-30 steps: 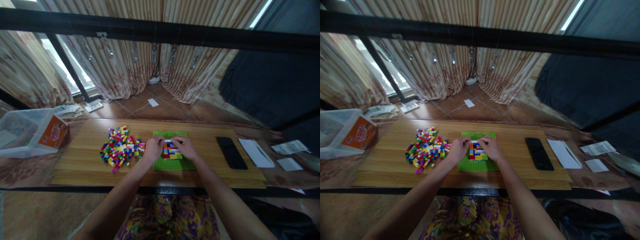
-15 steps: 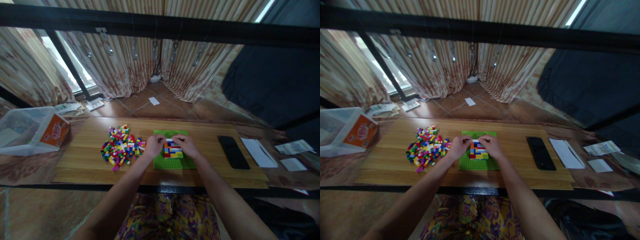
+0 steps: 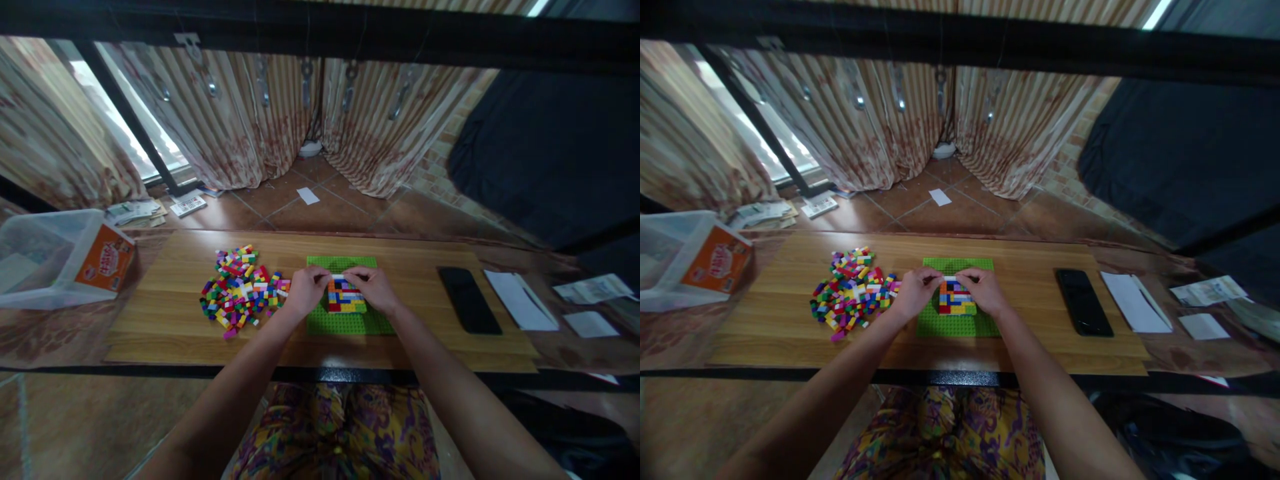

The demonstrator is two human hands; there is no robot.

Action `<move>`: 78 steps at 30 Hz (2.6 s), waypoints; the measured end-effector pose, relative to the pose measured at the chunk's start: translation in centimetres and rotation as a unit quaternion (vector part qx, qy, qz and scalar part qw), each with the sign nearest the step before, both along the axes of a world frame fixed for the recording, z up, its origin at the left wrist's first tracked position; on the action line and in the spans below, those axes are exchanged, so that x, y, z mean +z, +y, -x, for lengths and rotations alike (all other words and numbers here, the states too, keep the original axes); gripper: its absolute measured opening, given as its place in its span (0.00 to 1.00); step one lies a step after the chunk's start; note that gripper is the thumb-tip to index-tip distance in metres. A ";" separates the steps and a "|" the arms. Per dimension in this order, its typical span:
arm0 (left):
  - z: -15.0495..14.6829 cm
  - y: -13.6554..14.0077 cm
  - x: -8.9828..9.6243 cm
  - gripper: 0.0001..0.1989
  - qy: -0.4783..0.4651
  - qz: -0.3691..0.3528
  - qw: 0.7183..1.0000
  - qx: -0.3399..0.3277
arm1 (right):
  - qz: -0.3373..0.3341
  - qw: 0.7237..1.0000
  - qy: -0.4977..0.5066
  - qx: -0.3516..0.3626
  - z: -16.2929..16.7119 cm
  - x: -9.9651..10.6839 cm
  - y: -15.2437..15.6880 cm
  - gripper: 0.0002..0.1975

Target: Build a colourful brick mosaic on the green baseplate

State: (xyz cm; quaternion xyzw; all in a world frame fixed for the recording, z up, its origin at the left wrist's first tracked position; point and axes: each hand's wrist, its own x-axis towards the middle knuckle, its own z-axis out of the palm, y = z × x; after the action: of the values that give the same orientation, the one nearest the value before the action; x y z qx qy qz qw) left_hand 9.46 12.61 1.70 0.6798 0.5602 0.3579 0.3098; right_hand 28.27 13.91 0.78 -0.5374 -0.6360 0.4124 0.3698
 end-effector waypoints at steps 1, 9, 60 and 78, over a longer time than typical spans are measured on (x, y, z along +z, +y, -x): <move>0.0 0.0 0.0 0.07 0.001 0.000 1.000 0.000 | -0.001 1.000 -0.001 0.003 0.0 0.0 0.0 0.11; -0.4 -1.0 0.4 0.09 0.036 -0.009 0.999 0.010 | 0.014 1.000 0.001 0.010 -0.1 0.1 -0.2 0.14; 13.5 -15.8 -0.8 0.09 0.060 -0.054 0.976 0.201 | -0.180 0.917 -0.295 0.200 24.6 2.3 1.6 0.13; 9.6 -12.1 2.9 0.12 -0.457 0.129 0.859 0.192 | 0.303 0.886 0.343 0.068 15.6 4.1 -9.7 0.15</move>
State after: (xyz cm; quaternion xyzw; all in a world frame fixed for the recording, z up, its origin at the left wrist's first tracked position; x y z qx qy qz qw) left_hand -0.18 0.53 4.60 0.2727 0.5161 0.6052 0.5413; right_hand 12.68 4.17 4.92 -0.4034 -0.3484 0.7678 0.3555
